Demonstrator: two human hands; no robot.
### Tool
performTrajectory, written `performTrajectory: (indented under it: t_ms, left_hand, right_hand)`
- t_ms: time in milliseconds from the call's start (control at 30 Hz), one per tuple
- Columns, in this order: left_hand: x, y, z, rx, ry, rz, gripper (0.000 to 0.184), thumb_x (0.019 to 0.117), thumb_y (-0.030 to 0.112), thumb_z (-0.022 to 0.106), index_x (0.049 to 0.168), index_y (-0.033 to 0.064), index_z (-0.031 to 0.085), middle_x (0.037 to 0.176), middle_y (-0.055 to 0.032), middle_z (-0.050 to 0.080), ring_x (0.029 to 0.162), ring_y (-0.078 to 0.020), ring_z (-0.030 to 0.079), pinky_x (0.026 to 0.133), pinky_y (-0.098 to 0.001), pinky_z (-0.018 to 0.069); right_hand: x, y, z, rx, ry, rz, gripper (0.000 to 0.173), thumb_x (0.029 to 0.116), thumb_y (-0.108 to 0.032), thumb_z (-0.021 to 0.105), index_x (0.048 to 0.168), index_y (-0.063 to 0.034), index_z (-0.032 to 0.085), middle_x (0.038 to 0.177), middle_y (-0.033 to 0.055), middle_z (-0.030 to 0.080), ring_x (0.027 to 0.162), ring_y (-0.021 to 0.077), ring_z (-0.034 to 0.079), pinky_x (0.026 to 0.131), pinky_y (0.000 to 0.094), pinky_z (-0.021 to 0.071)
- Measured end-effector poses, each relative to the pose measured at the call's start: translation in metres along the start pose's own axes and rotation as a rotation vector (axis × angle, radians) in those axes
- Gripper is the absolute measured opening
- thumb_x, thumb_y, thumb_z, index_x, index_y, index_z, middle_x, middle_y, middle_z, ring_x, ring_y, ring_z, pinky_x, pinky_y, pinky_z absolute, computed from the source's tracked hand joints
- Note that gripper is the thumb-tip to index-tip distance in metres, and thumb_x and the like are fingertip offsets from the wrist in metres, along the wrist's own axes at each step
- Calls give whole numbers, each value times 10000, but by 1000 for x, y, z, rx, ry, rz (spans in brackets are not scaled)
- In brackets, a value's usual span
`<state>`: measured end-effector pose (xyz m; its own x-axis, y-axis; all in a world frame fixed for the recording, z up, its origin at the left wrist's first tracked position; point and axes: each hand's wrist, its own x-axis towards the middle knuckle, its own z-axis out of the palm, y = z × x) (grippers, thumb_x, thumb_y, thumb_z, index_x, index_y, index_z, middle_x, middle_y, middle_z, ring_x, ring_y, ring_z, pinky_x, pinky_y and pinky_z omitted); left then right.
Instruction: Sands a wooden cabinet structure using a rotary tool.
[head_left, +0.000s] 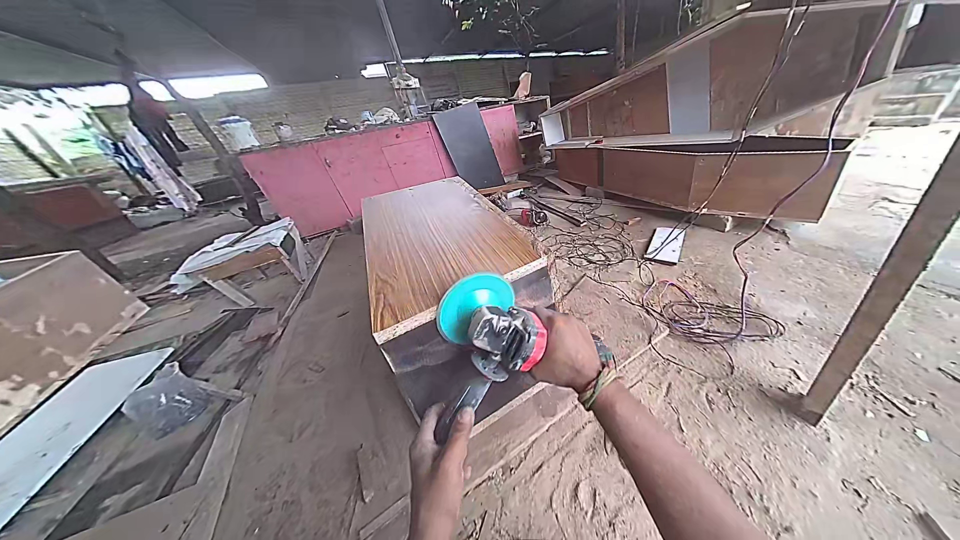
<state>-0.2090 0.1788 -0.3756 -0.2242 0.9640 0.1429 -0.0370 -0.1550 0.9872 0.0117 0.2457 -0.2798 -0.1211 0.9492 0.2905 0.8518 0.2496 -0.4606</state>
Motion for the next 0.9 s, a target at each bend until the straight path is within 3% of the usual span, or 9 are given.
performTrajectory:
  t_ms: [167, 400, 467, 600, 700, 767, 900]
  left_hand:
    - [14, 6, 32, 91, 1, 34, 422, 914, 403, 728, 1148, 59, 663, 597, -17, 501, 406, -138, 446, 382, -312, 431]
    - [26, 19, 64, 231, 2, 82, 505, 865, 499, 771, 1130, 74, 705, 741, -47, 611, 473, -135, 486, 442, -328, 444]
    - [28, 25, 71, 287, 8, 106, 558, 850, 546, 761, 1143, 74, 708, 821, -60, 632, 556, -145, 532, 510, -355, 475]
    - [32, 36, 82, 389, 0, 159, 562, 843, 570, 749, 1118, 81, 723, 918, -62, 692, 813, -171, 656, 743, -438, 549]
    - [35, 33, 86, 420, -46, 159, 558, 843, 570, 755, 1092, 72, 733, 935, -67, 706, 885, -184, 676, 821, -463, 555]
    - [31, 30, 84, 401, -69, 113, 519, 853, 539, 768, 1082, 74, 738, 917, -61, 710, 855, -176, 677, 792, -449, 559]
    - [25, 29, 58, 249, -21, 20, 442, 890, 448, 794, 1103, 67, 722, 739, -56, 622, 503, -145, 491, 464, -342, 430]
  right_hand:
    - [5, 36, -9, 53, 63, 49, 580, 690, -455, 821, 1179, -171, 692, 996, 81, 754, 957, 291, 737, 794, 600, 591]
    - [8, 73, -8, 162, 152, 108, 632, 658, -482, 861, 1180, -156, 718, 1022, 67, 767, 987, 242, 740, 872, 553, 592]
    - [7, 78, -10, 210, 173, 130, 585, 671, -437, 865, 1152, -136, 721, 1031, 71, 762, 1001, 224, 733, 900, 530, 586]
    - [2, 81, -12, 311, 216, 171, 520, 663, -362, 873, 1096, -111, 733, 995, 69, 759, 963, 214, 732, 881, 516, 587]
    - [-3, 91, -6, 347, 214, 207, 532, 621, -345, 891, 1066, -102, 731, 979, 66, 755, 942, 207, 730, 870, 503, 592]
    - [-6, 90, -8, 299, 155, 225, 507, 644, -328, 894, 1057, -81, 733, 983, 97, 754, 950, 245, 729, 877, 528, 581]
    - [-2, 63, -9, 198, 110, 147, 551, 717, -445, 847, 1142, -114, 735, 1034, 103, 764, 1006, 265, 733, 898, 553, 579]
